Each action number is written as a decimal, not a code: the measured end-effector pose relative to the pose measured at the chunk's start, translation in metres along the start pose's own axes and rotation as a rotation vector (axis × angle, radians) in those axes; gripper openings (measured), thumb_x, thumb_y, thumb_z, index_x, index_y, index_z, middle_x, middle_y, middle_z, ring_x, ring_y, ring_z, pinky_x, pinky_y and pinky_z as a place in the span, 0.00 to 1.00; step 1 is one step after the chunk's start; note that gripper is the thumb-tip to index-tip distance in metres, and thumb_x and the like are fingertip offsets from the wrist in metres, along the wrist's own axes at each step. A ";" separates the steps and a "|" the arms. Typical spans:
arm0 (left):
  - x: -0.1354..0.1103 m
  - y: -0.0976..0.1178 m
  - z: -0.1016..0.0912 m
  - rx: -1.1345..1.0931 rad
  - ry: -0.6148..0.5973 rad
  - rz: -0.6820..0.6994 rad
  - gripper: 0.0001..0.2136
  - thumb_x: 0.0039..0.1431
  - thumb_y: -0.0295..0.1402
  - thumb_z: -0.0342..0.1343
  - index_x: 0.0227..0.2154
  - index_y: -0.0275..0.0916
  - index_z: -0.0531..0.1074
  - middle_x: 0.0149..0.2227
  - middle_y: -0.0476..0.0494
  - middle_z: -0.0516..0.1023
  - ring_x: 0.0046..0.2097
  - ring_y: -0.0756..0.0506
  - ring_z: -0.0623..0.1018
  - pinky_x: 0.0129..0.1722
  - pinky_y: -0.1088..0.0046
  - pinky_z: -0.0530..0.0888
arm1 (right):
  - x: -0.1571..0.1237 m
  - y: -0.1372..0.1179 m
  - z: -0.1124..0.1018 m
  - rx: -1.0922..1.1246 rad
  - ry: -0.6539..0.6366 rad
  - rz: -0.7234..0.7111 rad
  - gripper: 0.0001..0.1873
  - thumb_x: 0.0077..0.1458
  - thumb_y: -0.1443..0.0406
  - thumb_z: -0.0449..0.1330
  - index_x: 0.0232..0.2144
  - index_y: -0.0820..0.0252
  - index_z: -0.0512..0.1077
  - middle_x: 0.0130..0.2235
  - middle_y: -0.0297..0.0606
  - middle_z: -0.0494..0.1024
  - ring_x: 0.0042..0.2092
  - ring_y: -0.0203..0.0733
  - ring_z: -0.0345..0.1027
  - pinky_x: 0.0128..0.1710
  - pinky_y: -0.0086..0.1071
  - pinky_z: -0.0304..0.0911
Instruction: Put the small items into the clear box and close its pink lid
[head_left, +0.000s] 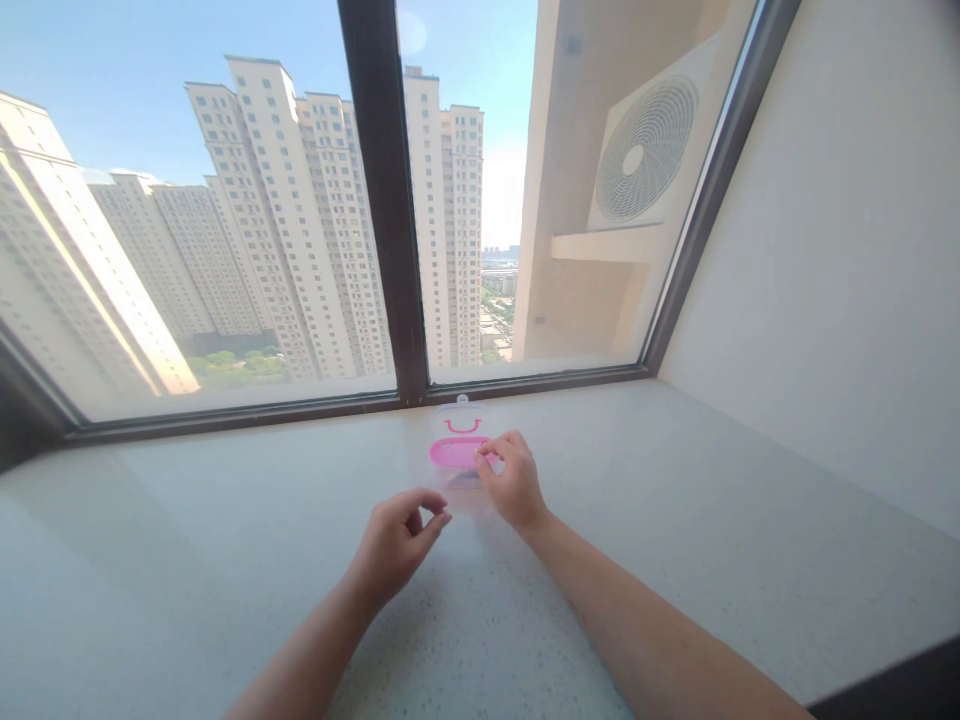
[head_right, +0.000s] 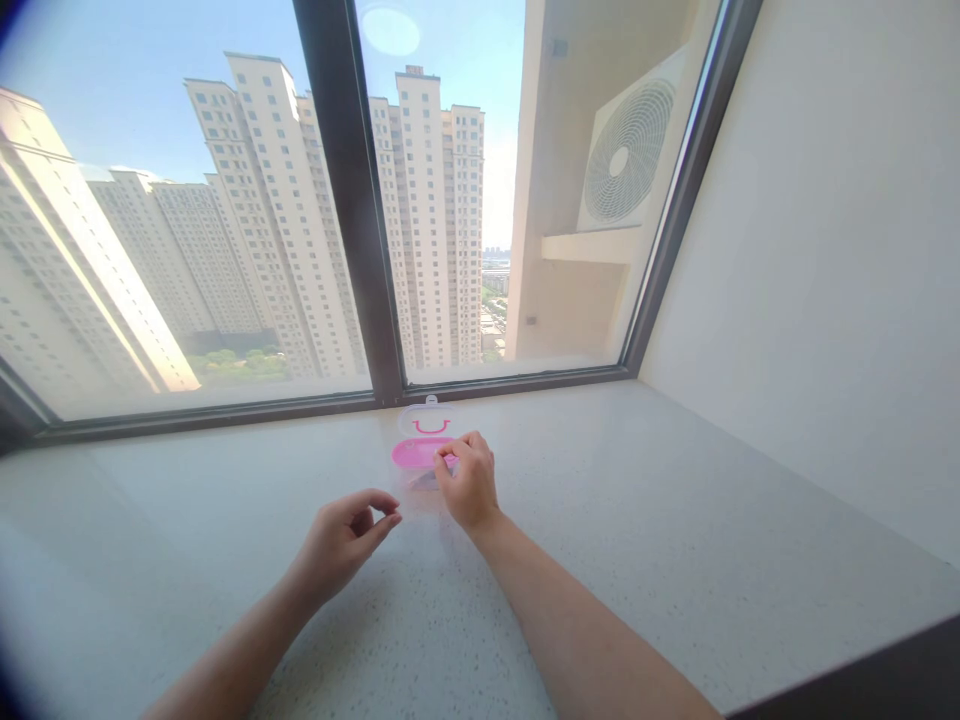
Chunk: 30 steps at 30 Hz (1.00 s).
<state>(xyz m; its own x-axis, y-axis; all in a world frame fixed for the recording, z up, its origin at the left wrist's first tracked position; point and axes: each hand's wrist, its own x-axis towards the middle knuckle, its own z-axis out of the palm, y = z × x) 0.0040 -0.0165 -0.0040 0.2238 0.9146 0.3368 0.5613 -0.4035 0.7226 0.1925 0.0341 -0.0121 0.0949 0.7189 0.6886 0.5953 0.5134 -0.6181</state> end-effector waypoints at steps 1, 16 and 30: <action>0.000 0.000 0.001 0.002 -0.006 0.009 0.08 0.54 0.37 0.55 0.30 0.37 0.74 0.15 0.57 0.59 0.19 0.53 0.60 0.21 0.79 0.59 | 0.000 0.000 0.000 -0.017 -0.007 0.024 0.06 0.51 0.68 0.57 0.27 0.61 0.74 0.30 0.38 0.68 0.36 0.42 0.63 0.39 0.34 0.59; 0.000 0.007 0.003 0.040 -0.056 0.047 0.07 0.54 0.35 0.56 0.31 0.37 0.74 0.19 0.55 0.65 0.20 0.54 0.58 0.22 0.78 0.57 | 0.000 0.000 -0.002 -0.163 -0.046 0.112 0.05 0.49 0.64 0.60 0.27 0.57 0.76 0.42 0.40 0.68 0.47 0.48 0.61 0.50 0.43 0.49; -0.001 0.006 0.004 0.035 -0.050 0.068 0.07 0.53 0.36 0.56 0.30 0.38 0.74 0.18 0.55 0.65 0.20 0.53 0.58 0.23 0.78 0.58 | -0.001 0.001 -0.002 -0.139 -0.115 0.095 0.06 0.50 0.64 0.59 0.28 0.57 0.75 0.43 0.40 0.69 0.48 0.48 0.61 0.52 0.44 0.49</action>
<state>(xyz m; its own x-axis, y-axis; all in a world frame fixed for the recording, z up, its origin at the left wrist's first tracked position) 0.0107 -0.0197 -0.0025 0.3014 0.8857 0.3532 0.5707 -0.4643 0.6773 0.1946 0.0330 -0.0125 0.0686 0.8137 0.5772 0.6933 0.3771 -0.6141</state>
